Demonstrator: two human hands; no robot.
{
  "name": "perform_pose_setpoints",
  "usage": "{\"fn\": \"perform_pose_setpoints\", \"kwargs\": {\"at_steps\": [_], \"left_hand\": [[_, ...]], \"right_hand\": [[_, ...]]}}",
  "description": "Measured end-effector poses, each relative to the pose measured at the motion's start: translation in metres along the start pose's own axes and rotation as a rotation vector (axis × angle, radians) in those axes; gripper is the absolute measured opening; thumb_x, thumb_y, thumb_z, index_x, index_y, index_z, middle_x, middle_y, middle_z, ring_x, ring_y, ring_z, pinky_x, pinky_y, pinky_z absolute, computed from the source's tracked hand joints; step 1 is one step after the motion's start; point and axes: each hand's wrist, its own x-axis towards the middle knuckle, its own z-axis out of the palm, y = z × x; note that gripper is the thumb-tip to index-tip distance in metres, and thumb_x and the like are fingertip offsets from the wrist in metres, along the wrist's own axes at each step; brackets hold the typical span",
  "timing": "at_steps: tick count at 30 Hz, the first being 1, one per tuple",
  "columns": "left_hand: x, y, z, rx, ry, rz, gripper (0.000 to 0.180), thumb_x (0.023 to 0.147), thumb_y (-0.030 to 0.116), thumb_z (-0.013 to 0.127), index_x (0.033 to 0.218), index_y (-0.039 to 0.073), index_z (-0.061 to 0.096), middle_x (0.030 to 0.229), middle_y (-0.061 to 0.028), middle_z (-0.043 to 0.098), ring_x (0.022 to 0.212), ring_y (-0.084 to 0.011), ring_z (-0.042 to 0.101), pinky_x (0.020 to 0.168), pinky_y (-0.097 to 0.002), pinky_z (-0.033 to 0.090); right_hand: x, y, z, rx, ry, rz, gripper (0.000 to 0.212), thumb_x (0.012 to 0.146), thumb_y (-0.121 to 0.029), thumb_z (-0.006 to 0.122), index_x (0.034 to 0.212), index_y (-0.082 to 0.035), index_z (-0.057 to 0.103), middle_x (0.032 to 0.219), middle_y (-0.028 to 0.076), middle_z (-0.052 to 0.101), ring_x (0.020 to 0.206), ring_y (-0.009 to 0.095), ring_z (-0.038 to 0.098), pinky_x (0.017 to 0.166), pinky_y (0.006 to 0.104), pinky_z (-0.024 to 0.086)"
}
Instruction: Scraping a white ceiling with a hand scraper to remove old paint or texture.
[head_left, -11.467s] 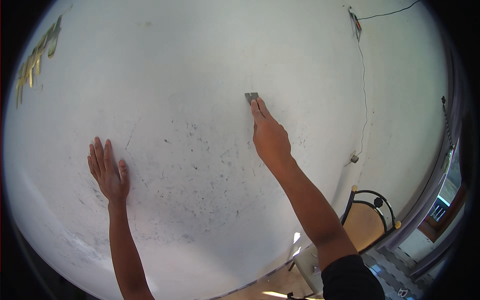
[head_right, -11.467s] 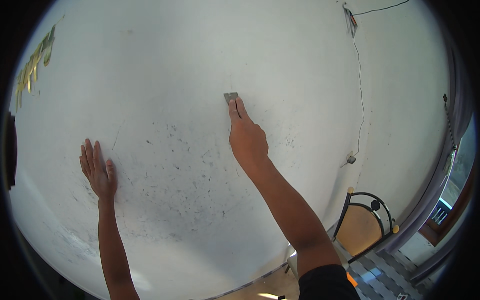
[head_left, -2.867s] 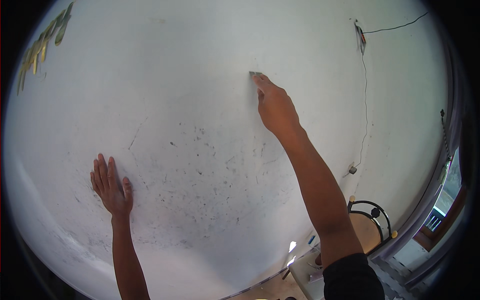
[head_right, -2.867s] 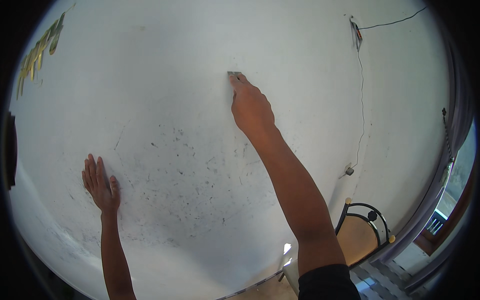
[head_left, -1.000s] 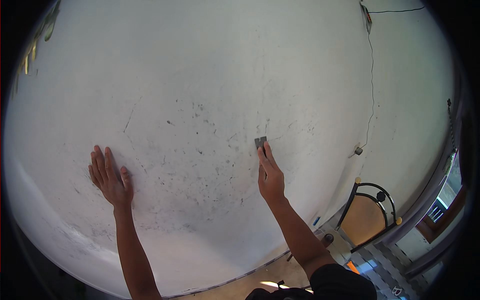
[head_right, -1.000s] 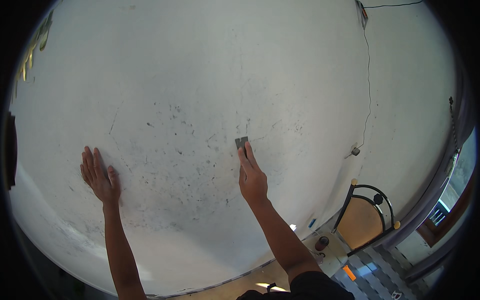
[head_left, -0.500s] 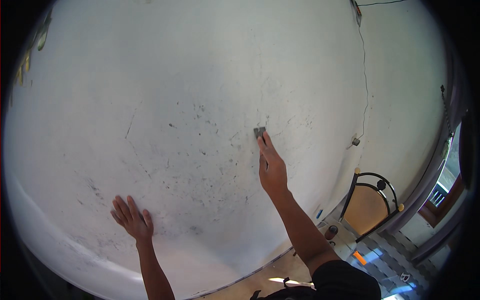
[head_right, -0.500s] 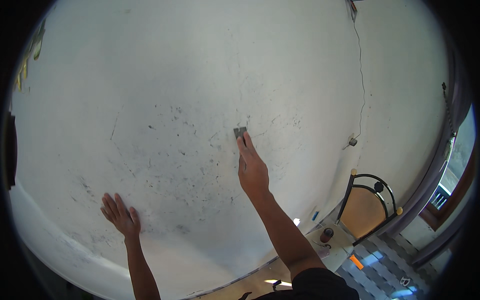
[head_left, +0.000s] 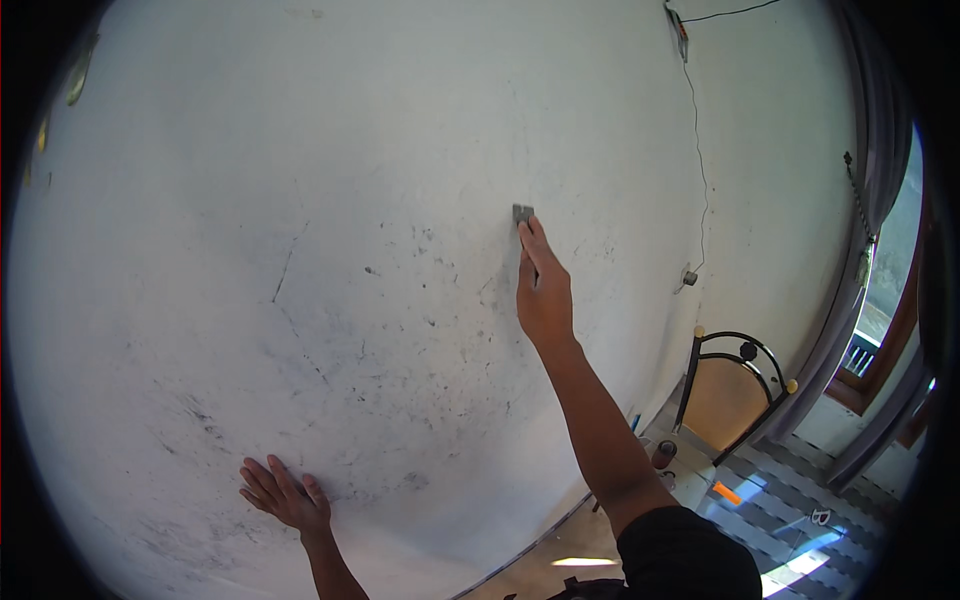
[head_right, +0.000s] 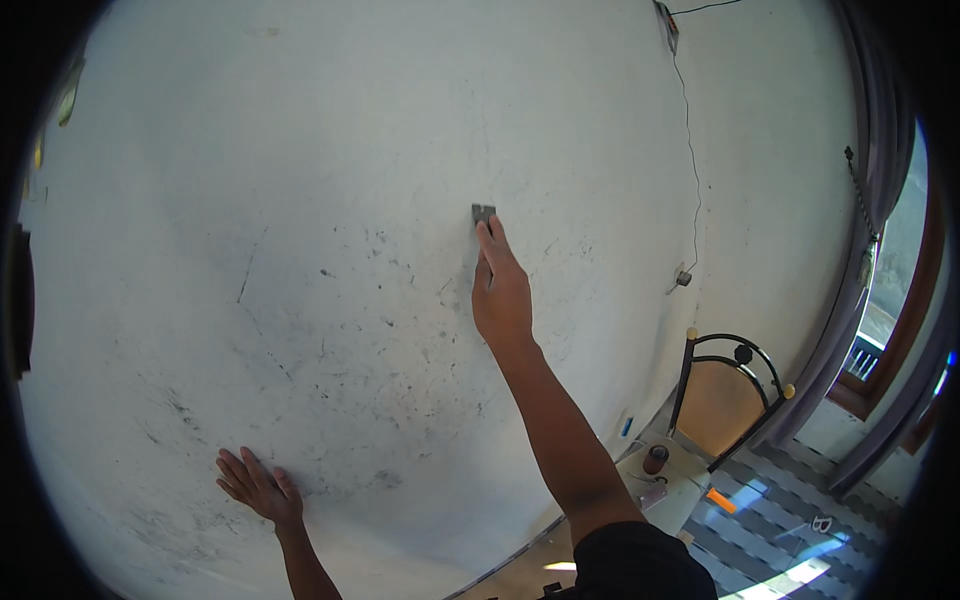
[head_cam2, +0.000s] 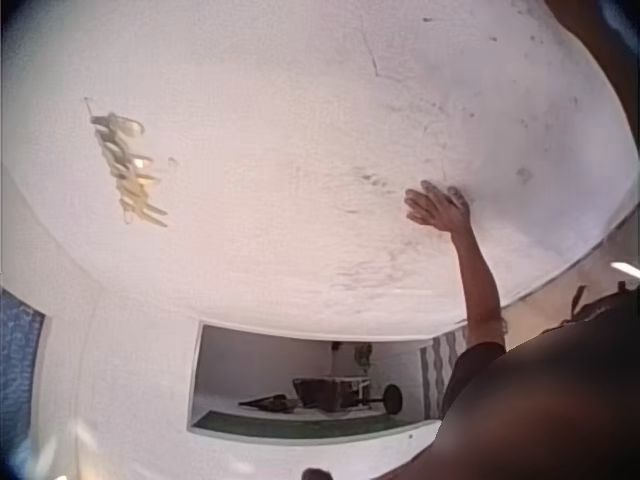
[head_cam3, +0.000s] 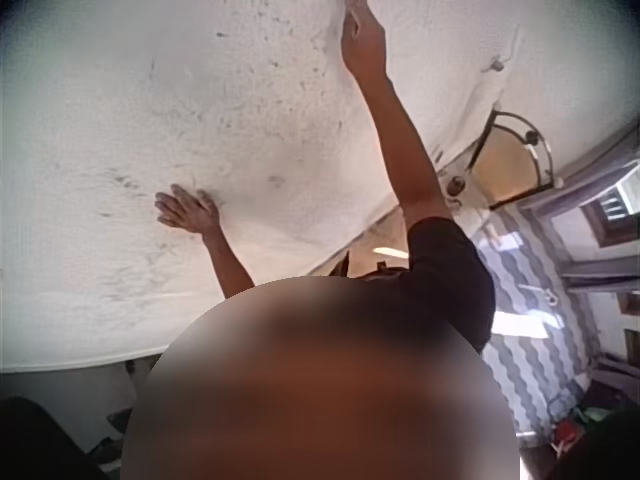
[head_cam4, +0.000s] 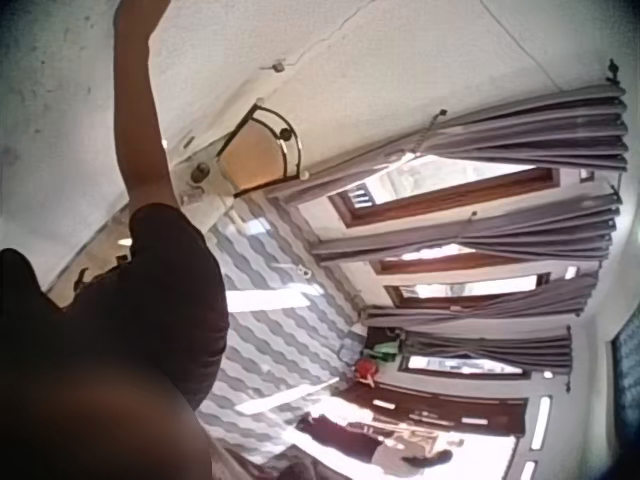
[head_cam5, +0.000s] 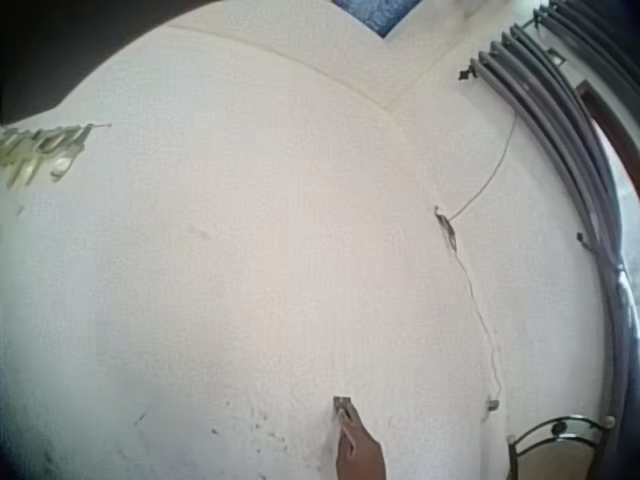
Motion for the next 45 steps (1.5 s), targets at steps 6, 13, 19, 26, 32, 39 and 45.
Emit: {"fn": "perform_pose_setpoints", "kwargs": {"at_steps": [6, 13, 19, 26, 32, 39, 45], "left_hand": [[0.000, 0.003, 0.000, -0.031, 0.004, -0.008, 0.062, 0.106, 0.048, 0.032, 0.149, 0.005, 0.044, 0.159, -0.0245, 0.033, 0.149, -0.0420, 0.027, 0.121, -0.0592, 0.012], [-0.002, 0.002, 0.000, -0.031, 0.011, -0.005, 0.060, 0.105, 0.046, 0.036, 0.150, 0.007, 0.043, 0.160, -0.0237, 0.032, 0.149, -0.0432, 0.026, 0.120, -0.0612, 0.014], [-0.001, -0.006, -0.003, -0.055, -0.014, 0.022, 0.061, 0.105, 0.047, 0.035, 0.151, 0.006, 0.041, 0.162, -0.0229, 0.028, 0.151, -0.0422, 0.019, 0.120, -0.0622, 0.010], [0.018, -0.038, -0.013, -0.110, -0.044, -0.017, 0.060, 0.104, 0.046, 0.037, 0.151, 0.008, 0.041, 0.162, -0.0230, 0.027, 0.151, -0.0448, 0.018, 0.119, -0.0634, 0.010], [0.032, -0.106, -0.034, -0.042, 0.013, -0.079, 0.060, 0.105, 0.043, 0.036, 0.153, 0.007, 0.038, 0.163, -0.0217, 0.026, 0.151, -0.0428, 0.018, 0.120, -0.0605, 0.009], [0.020, -0.124, -0.031, -0.009, 0.059, -0.052, 0.059, 0.105, 0.043, 0.036, 0.152, 0.007, 0.040, 0.162, -0.0205, 0.029, 0.151, -0.0400, 0.022, 0.121, -0.0585, 0.011], [0.018, -0.126, -0.030, -0.019, 0.055, -0.053, 0.058, 0.105, 0.041, 0.037, 0.151, 0.007, 0.041, 0.162, -0.0202, 0.030, 0.151, -0.0396, 0.023, 0.121, -0.0585, 0.012]], "right_hand": [[-0.050, 0.004, 0.003, 0.019, -0.135, -0.080, 0.039, 0.101, 0.000, 0.048, 0.139, 0.000, 0.054, 0.149, 0.026, 0.046, 0.137, 0.038, 0.047, 0.110, 0.0386, 0.042], [0.004, -0.046, 0.010, 0.050, -0.139, -0.083, 0.042, 0.100, -0.002, 0.050, 0.142, -0.003, 0.053, 0.151, 0.023, 0.046, 0.137, 0.035, 0.048, 0.110, 0.0385, 0.043], [-0.022, -0.094, 0.035, -0.024, -0.319, -0.126, 0.043, 0.099, -0.006, 0.051, 0.143, -0.007, 0.053, 0.152, 0.016, 0.046, 0.124, 0.036, 0.059, 0.099, 0.0399, 0.051], [0.096, -0.177, 0.055, -0.015, -0.215, -0.191, 0.036, 0.100, -0.004, 0.051, 0.135, -0.001, 0.058, 0.149, 0.019, 0.049, 0.124, 0.037, 0.059, 0.102, 0.0385, 0.049], [0.134, -0.200, 0.082, -0.128, -0.081, -0.433, 0.034, 0.099, -0.004, 0.051, 0.131, -0.002, 0.061, 0.143, 0.018, 0.056, 0.116, 0.038, 0.063, 0.097, 0.0416, 0.052], [0.172, -0.237, 0.084, -0.210, -0.146, -0.278, 0.035, 0.098, -0.006, 0.048, 0.131, -0.003, 0.061, 0.120, 0.021, 0.067, 0.106, 0.039, 0.066, 0.093, 0.0445, 0.052], [0.180, -0.248, 0.085, -0.187, -0.146, -0.187, 0.036, 0.098, -0.007, 0.048, 0.131, -0.004, 0.062, 0.111, 0.022, 0.070, 0.101, 0.038, 0.067, 0.089, 0.0446, 0.053]]}}
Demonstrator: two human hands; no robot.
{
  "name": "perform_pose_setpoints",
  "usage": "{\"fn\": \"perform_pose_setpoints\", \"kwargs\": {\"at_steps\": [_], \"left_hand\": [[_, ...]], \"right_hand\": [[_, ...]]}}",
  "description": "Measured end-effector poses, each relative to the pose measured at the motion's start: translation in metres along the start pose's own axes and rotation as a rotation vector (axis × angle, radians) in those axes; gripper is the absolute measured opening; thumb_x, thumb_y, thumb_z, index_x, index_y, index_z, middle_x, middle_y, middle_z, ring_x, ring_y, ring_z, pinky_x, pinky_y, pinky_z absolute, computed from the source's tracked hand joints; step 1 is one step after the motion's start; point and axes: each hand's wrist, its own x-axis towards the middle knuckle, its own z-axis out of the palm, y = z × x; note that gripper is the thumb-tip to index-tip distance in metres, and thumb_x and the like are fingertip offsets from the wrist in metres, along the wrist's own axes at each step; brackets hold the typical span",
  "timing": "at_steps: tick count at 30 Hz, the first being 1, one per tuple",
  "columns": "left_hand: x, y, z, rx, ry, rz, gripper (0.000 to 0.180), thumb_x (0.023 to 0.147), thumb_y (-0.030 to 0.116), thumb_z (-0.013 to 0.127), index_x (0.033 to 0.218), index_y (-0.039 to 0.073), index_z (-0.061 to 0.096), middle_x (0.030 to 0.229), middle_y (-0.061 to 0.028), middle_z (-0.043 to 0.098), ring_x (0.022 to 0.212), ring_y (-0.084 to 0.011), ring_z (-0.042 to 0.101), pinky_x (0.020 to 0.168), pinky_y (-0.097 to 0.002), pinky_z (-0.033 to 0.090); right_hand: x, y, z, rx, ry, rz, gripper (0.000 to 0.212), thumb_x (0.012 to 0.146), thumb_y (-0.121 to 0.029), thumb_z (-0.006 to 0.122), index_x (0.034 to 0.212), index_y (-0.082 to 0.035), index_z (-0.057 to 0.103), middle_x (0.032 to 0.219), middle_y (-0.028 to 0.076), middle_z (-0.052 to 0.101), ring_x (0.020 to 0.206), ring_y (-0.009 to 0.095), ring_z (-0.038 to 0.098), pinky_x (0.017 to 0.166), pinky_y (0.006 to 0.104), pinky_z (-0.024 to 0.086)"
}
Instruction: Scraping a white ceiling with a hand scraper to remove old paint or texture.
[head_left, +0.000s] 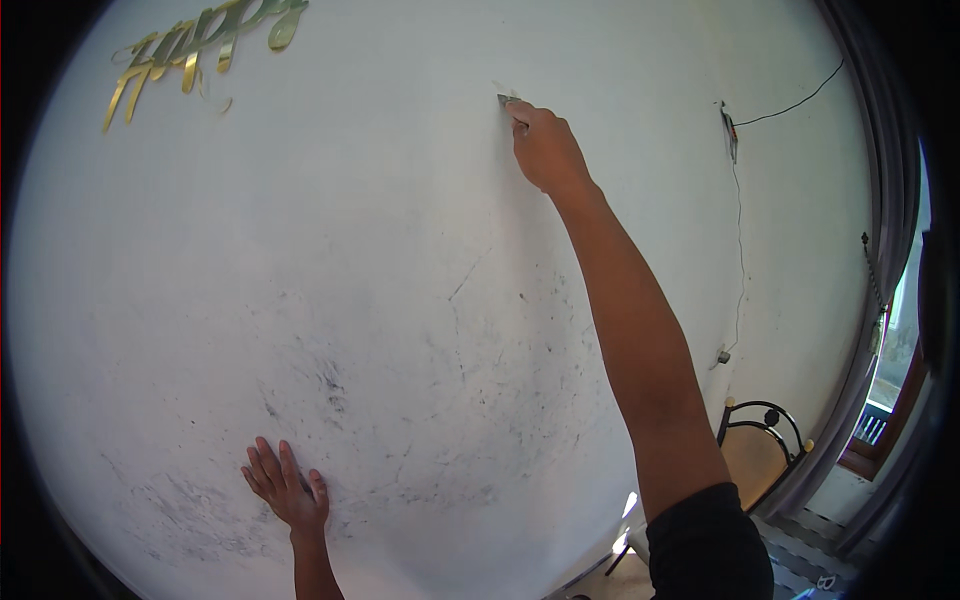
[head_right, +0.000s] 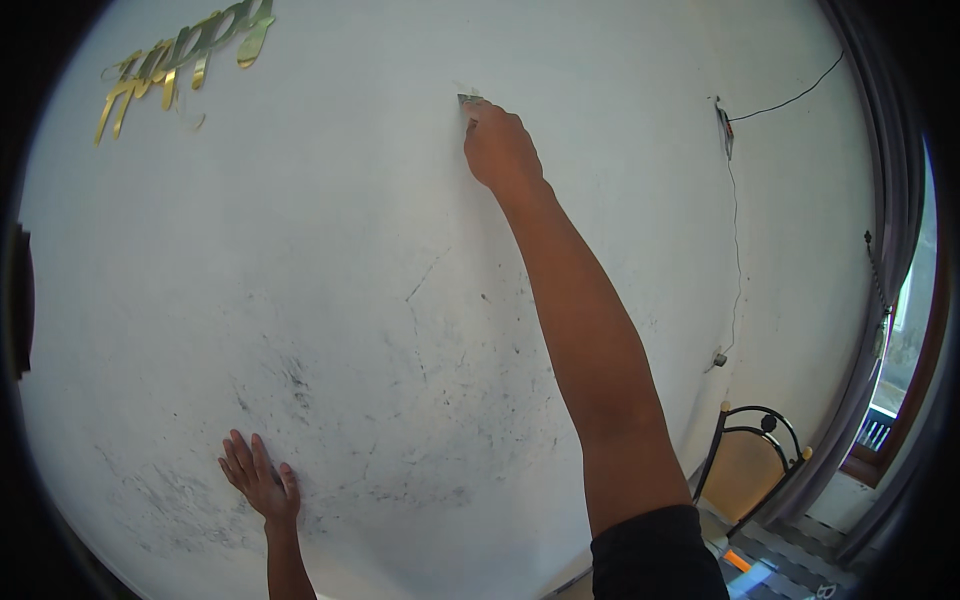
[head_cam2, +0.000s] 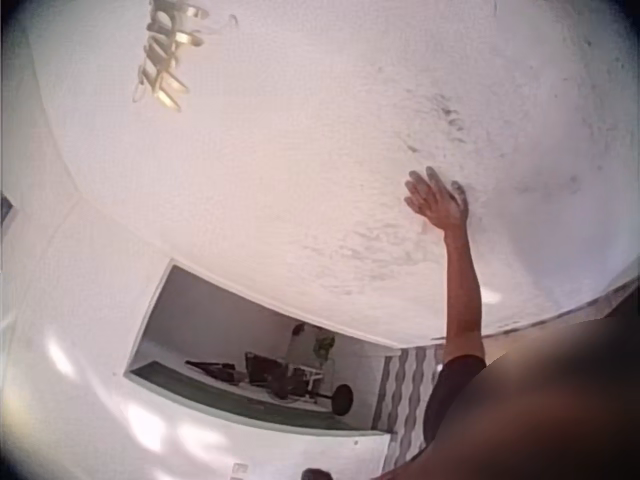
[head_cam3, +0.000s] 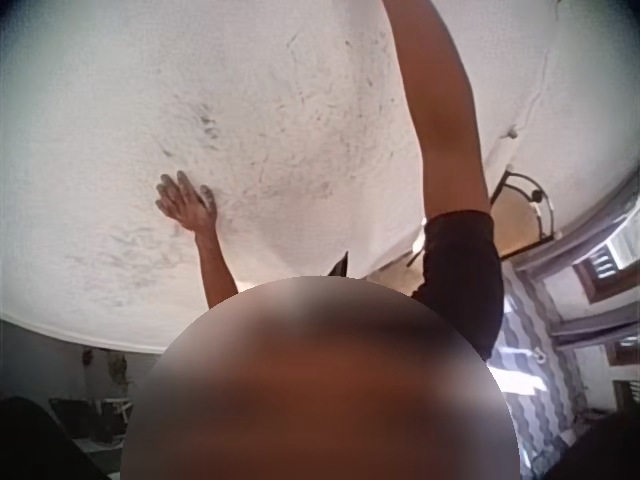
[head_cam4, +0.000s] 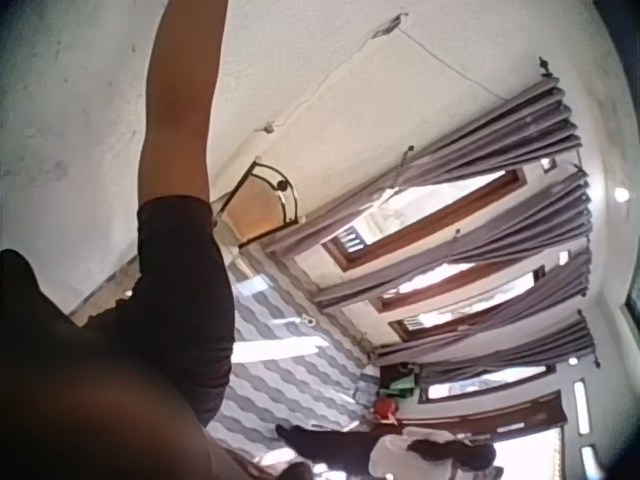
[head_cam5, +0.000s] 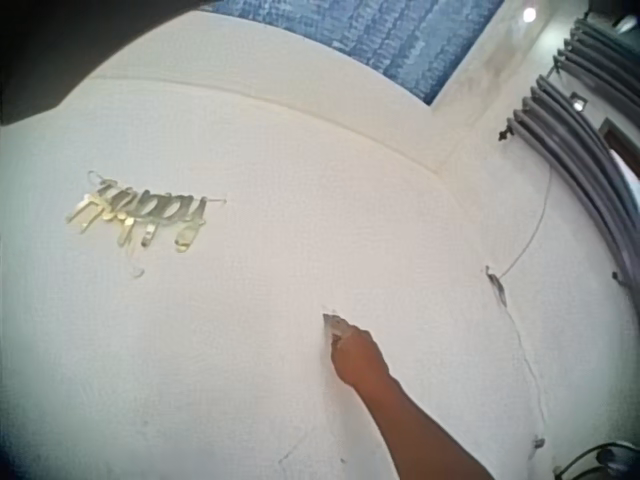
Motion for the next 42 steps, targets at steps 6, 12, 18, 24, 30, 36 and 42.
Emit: {"fn": "perform_pose_setpoints", "kwargs": {"at_steps": [6, 12, 18, 24, 30, 36, 42], "left_hand": [[0.002, 0.002, 0.002, -0.009, 0.011, 0.009, 0.058, 0.105, 0.041, 0.036, 0.151, 0.007, 0.041, 0.161, -0.0200, 0.031, 0.151, -0.0396, 0.024, 0.120, -0.0586, 0.013], [-0.001, 0.005, -0.001, 0.000, 0.014, -0.010, 0.055, 0.105, 0.040, 0.036, 0.150, 0.009, 0.043, 0.160, -0.0196, 0.033, 0.149, -0.0403, 0.027, 0.120, -0.0593, 0.016], [-0.002, 0.007, -0.002, -0.010, 0.015, -0.035, 0.054, 0.103, 0.036, 0.040, 0.150, 0.009, 0.043, 0.161, -0.0195, 0.033, 0.149, -0.0395, 0.027, 0.120, -0.0591, 0.016], [-0.002, 0.007, -0.001, -0.022, 0.019, -0.003, 0.055, 0.104, 0.038, 0.039, 0.149, 0.009, 0.044, 0.160, -0.0207, 0.033, 0.149, -0.0392, 0.028, 0.120, -0.0590, 0.016], [-0.007, 0.006, 0.000, -0.020, -0.004, 0.017, 0.056, 0.103, 0.040, 0.039, 0.150, 0.008, 0.043, 0.160, -0.0212, 0.033, 0.149, -0.0400, 0.027, 0.120, -0.0588, 0.016], [-0.008, 0.005, 0.000, -0.004, 0.000, 0.001, 0.056, 0.103, 0.040, 0.038, 0.149, 0.008, 0.044, 0.160, -0.0216, 0.034, 0.149, -0.0406, 0.028, 0.120, -0.0588, 0.016], [-0.005, 0.005, 0.001, -0.025, 0.018, 0.017, 0.055, 0.103, 0.040, 0.038, 0.148, 0.009, 0.044, 0.159, -0.0211, 0.034, 0.149, -0.0404, 0.028, 0.120, -0.0588, 0.017]], "right_hand": [[0.007, 0.003, -0.005, -0.115, 0.089, -0.076, 0.035, 0.099, -0.008, 0.048, 0.131, -0.004, 0.062, 0.112, 0.022, 0.069, 0.101, 0.038, 0.067, 0.089, 0.0447, 0.053], [0.005, 0.010, -0.009, -0.173, -0.018, -0.112, 0.036, 0.101, -0.016, 0.045, 0.134, -0.010, 0.061, 0.112, 0.022, 0.070, 0.102, 0.042, 0.067, 0.088, 0.0486, 0.055], [-0.005, 0.010, -0.006, -0.112, 0.050, -0.199, 0.033, 0.101, -0.015, 0.046, 0.129, -0.008, 0.062, 0.111, 0.023, 0.070, 0.101, 0.043, 0.067, 0.087, 0.0492, 0.055], [-0.010, -0.001, 0.007, -0.128, 0.044, -0.075, 0.036, 0.100, -0.008, 0.046, 0.134, -0.006, 0.059, 0.113, 0.019, 0.069, 0.102, 0.038, 0.067, 0.089, 0.0454, 0.053], [-0.005, -0.002, 0.019, -0.177, 0.110, -0.106, 0.037, 0.103, -0.014, 0.040, 0.136, -0.004, 0.055, 0.146, 0.018, 0.050, 0.117, 0.040, 0.061, 0.098, 0.0491, 0.052], [-0.001, -0.008, 0.012, -0.145, 0.034, -0.039, 0.036, 0.104, -0.017, 0.040, 0.132, -0.002, 0.056, 0.130, 0.019, 0.063, 0.113, 0.040, 0.064, 0.094, 0.0498, 0.053], [0.012, -0.003, 0.005, -0.163, 0.130, -0.043, 0.034, 0.102, -0.016, 0.046, 0.132, -0.009, 0.060, 0.113, 0.023, 0.069, 0.103, 0.042, 0.066, 0.088, 0.0487, 0.054]]}}
